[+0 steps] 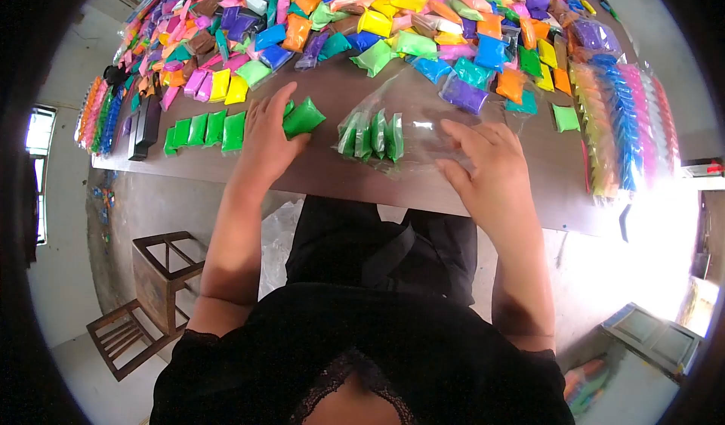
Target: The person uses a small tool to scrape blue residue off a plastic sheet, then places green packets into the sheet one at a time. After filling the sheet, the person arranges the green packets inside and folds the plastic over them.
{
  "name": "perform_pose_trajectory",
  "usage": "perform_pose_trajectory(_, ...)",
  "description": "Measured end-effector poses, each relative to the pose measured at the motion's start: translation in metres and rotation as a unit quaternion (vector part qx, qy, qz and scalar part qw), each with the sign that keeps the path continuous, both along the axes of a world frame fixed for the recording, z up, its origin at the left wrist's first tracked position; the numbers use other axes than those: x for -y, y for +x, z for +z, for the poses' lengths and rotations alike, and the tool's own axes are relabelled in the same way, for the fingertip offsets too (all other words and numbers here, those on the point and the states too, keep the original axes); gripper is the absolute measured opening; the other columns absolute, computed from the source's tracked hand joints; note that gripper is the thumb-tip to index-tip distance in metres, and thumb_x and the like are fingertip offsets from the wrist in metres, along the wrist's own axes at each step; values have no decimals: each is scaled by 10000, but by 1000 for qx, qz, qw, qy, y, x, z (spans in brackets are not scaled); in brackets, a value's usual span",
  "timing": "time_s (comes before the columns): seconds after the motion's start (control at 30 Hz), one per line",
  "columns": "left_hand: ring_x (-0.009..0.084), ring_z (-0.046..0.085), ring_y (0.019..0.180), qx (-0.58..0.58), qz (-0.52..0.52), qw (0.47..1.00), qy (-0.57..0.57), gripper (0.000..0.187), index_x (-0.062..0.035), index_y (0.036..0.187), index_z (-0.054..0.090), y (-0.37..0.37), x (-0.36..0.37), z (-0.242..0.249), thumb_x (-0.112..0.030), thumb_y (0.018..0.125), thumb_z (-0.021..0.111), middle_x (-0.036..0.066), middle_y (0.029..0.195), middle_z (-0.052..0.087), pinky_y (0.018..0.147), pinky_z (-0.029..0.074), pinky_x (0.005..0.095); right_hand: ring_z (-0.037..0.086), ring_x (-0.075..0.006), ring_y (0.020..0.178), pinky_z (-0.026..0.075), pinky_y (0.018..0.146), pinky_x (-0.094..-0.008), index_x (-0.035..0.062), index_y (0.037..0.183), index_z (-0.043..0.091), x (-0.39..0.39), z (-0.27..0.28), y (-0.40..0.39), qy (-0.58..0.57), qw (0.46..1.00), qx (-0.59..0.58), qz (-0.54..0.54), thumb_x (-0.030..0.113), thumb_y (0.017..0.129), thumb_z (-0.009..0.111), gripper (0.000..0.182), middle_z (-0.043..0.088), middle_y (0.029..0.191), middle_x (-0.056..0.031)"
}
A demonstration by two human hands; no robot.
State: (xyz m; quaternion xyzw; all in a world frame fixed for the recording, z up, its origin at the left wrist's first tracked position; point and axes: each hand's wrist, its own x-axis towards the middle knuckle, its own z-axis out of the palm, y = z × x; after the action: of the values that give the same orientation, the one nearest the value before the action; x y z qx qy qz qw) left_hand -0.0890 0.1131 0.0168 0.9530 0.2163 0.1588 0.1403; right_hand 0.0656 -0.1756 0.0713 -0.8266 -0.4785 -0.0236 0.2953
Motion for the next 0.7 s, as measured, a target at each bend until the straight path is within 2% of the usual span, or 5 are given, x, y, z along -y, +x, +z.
perform_pose_trajectory(0.17,359,575,1104,-9,-28,999,-32,664,-142,1341,568,-7,-4,4,-58,724,800,128,1156,596,962,463,455,603,-315,1002,475,913,-400,47,1189,677,-1,-4,-1,21,1000,8,9,69,758,767,441,680,986,-104)
perform_pose_trajectory(0.4,254,643,1062,91,-38,987,-129,588,-82,1300,594,-45,-13,33,-90,752,807,88,1147,663,916,509,361,607,-355,1076,484,933,-430,28,1159,671,-11,-10,-9,82,995,50,-35,119,808,744,370,670,1153,-162)
perform_pose_trajectory(0.47,164,646,1015,121,-10,891,-437,559,-34,1242,610,-58,-12,35,-38,726,826,72,1105,653,840,535,313,605,-356,1082,483,936,-432,30,1157,670,-8,-35,2,64,997,30,-45,126,821,735,354,669,1158,-160)
perform_pose_trajectory(0.6,120,623,1038,64,-97,781,-614,623,-19,1289,571,-70,24,52,-61,732,845,44,1139,634,844,532,301,608,-371,1064,490,922,-451,31,1158,663,-10,-26,1,87,995,48,-28,158,842,742,350,679,1135,-160)
perform_pose_trajectory(0.7,191,643,1037,3,-254,856,-451,669,-17,1323,529,-48,67,60,-84,736,844,92,1131,636,872,521,342,650,-337,947,520,845,-419,21,1165,655,-3,-8,-17,114,988,-107,13,161,817,789,399,686,1044,-161)
